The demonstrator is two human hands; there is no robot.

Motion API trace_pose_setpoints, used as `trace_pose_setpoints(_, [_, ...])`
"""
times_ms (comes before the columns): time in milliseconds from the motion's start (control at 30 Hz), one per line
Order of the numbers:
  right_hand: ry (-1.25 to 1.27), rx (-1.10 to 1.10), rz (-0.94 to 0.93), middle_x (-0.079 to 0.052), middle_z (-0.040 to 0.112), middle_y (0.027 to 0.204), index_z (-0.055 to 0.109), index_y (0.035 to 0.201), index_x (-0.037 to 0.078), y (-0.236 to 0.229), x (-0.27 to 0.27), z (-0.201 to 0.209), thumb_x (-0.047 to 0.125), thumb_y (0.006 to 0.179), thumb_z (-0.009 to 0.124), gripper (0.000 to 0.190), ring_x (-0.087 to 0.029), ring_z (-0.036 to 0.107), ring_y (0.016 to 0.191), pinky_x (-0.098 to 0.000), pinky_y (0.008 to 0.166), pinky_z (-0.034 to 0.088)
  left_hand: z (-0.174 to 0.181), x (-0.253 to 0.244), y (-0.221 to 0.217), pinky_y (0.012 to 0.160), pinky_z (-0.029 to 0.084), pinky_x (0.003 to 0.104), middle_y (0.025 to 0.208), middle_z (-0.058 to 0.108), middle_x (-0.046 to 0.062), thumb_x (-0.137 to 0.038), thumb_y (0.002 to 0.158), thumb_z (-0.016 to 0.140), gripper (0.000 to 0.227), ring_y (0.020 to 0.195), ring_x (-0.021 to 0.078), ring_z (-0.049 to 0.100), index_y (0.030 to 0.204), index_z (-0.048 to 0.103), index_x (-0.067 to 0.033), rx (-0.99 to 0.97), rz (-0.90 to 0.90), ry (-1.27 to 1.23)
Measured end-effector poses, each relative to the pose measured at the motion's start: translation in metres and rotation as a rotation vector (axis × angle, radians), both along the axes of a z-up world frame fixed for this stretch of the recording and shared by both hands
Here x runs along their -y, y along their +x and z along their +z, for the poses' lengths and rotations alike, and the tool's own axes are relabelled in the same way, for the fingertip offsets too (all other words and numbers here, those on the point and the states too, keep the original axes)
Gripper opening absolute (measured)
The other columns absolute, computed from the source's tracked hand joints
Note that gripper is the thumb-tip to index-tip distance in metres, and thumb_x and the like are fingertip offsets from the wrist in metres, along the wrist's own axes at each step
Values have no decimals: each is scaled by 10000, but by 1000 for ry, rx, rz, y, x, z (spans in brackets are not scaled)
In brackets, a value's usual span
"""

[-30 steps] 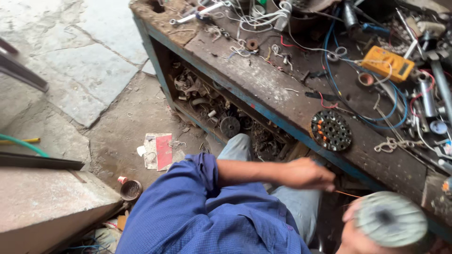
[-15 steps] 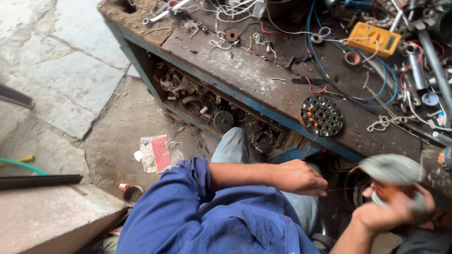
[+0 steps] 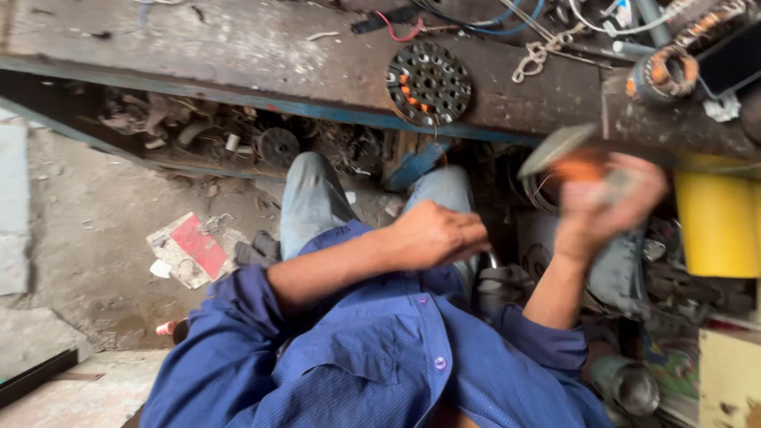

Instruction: The person winds copper wire by hand into the slots of a circular metal stator component. They repeatedly pull wire from a spool, thread it through slots, and continue winding around the stator.

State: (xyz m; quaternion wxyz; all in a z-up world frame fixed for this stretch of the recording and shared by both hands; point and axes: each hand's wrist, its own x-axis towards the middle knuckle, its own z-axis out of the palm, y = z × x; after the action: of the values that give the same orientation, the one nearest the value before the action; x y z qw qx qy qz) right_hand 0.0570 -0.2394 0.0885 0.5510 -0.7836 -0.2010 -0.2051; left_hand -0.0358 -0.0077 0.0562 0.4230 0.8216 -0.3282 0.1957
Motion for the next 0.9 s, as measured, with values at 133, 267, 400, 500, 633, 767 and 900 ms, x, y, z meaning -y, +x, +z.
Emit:
trace_pose_setpoints(133, [-269, -322, 692, -122, 652, 1162, 624, 1227, 23, -22, 6, -1, 539, 899, 696, 616, -255, 644, 1038, -403, 937, 512, 8, -24, 27, 572, 509, 384, 859, 594, 42, -271, 984, 682, 216, 738, 231, 654, 903, 566, -107, 141, 123, -6])
trace_pose_setpoints(267, [912, -617, 866, -149, 675, 1047, 621, 1303, 67, -35, 6, -11, 490, 930, 658, 565, -264, 667, 783, -347, 620, 578, 5, -21, 33, 526, 482, 390, 776, 551, 44, -281, 956, 707, 247, 690, 240, 635, 857, 560, -110, 144, 130, 38])
trace_pose_setpoints(400, [1324, -469, 517, -127, 577, 1055, 515, 1361, 66, 0, 26, -13, 570, 866, 636, 716, -187, 571, 762, -220, 589, 502, -5, -16, 15, 528, 479, 393, 777, 549, 46, -261, 961, 712, 246, 688, 234, 632, 856, 555, -102, 98, 126, 45])
trace_pose_setpoints(500, [934, -308, 230, -151, 602, 1186, 537, 1370, 101, 24, 31, -13, 594, 941, 625, 659, -238, 594, 880, -262, 577, 466, -4, -23, 8, 533, 481, 398, 766, 537, 49, -249, 957, 720, 252, 685, 236, 626, 843, 551, -101, 102, 149, 65])
trace_pose_setpoints(633, [-133, 199, -230, -154, 568, 1255, 551, 1351, 78, 14, 18, -16, 497, 1016, 714, 560, -316, 597, 1105, -406, 876, 478, 16, -34, 9, 507, 467, 390, 769, 547, 50, -207, 923, 741, 212, 665, 223, 625, 841, 575, -105, 132, 148, 50])
trace_pose_setpoints(767, [-521, 183, -154, -153, 548, 1272, 597, 1408, 56, -7, 13, -18, 502, 1005, 766, 624, -318, 611, 1198, -471, 1018, 518, 37, -43, 15, 584, 493, 394, 811, 542, 56, -175, 889, 758, 176, 711, 234, 620, 875, 600, -98, 205, 124, -25])
trace_pose_setpoints(900, [-593, 201, -226, -162, 541, 1248, 603, 1408, 40, -3, 19, -13, 442, 997, 815, 613, -332, 602, 1173, -472, 1005, 514, 49, -51, 16, 589, 478, 413, 784, 533, 82, -143, 919, 782, 233, 698, 271, 603, 811, 591, -63, 106, 110, -93])
